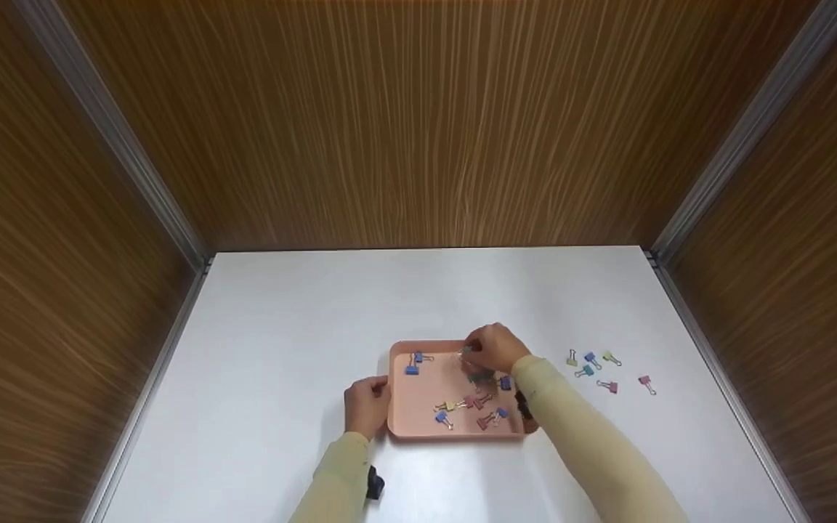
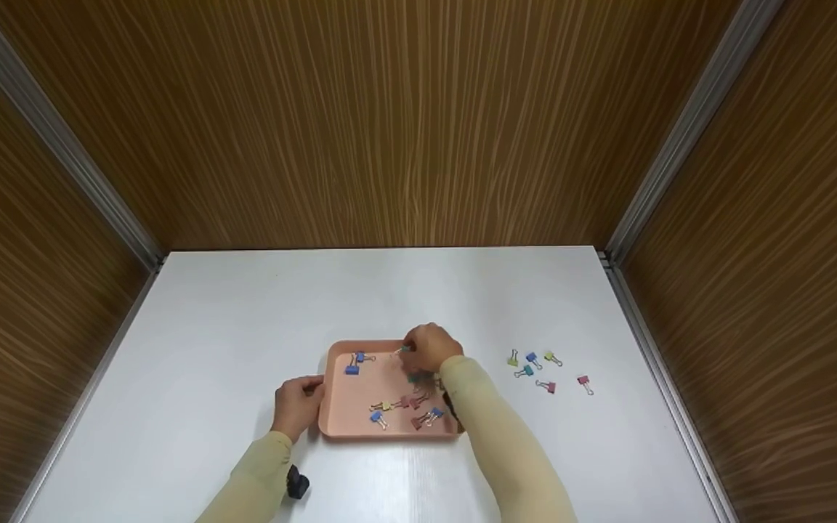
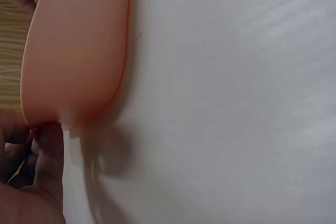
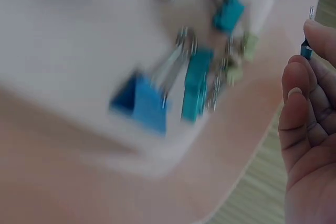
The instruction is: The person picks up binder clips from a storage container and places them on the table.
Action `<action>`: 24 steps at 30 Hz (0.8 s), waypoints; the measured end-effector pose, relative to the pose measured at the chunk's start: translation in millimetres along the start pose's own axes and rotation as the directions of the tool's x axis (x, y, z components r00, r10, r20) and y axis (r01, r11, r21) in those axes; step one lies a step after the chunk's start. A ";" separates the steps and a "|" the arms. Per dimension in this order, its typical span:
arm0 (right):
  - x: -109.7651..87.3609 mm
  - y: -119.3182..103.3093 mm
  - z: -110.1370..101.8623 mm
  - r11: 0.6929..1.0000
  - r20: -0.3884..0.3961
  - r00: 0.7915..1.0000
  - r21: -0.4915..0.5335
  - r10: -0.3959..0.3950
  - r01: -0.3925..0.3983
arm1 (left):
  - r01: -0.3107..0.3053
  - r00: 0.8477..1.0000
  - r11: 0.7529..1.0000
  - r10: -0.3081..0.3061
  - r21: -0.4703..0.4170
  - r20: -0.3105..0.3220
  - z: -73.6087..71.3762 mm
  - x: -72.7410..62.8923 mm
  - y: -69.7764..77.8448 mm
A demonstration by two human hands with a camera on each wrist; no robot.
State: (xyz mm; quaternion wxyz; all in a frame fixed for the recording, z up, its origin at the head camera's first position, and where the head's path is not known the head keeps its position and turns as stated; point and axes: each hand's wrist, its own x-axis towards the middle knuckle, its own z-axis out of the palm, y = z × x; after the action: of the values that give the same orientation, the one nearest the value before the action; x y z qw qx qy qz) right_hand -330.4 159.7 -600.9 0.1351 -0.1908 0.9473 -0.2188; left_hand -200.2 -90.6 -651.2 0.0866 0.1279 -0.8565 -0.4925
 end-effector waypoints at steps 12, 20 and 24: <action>-29.4 63.0 -43.5 0.998 -0.113 0.993 0.040 0.046 -0.042 | 0.011 1.000 1.000 -0.011 -0.004 0.005 -2.0 0.4 -0.7; -62.0 111.4 -55.0 0.987 -0.134 0.982 0.112 0.133 -0.118 | -0.037 0.999 0.999 0.037 -0.014 -0.007 -4.9 0.5 -3.9; -81.8 135.6 -55.3 0.975 -0.135 0.973 0.151 0.186 -0.165 | -0.018 1.000 1.000 0.018 -0.011 0.007 -4.7 0.4 -3.2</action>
State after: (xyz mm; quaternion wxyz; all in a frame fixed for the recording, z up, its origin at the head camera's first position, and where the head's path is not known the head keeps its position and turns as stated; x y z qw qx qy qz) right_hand -317.3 326.9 -602.0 0.0962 -0.0796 0.9503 -0.2852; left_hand -198.9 -96.1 -651.7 0.0886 0.1178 -0.8551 -0.4970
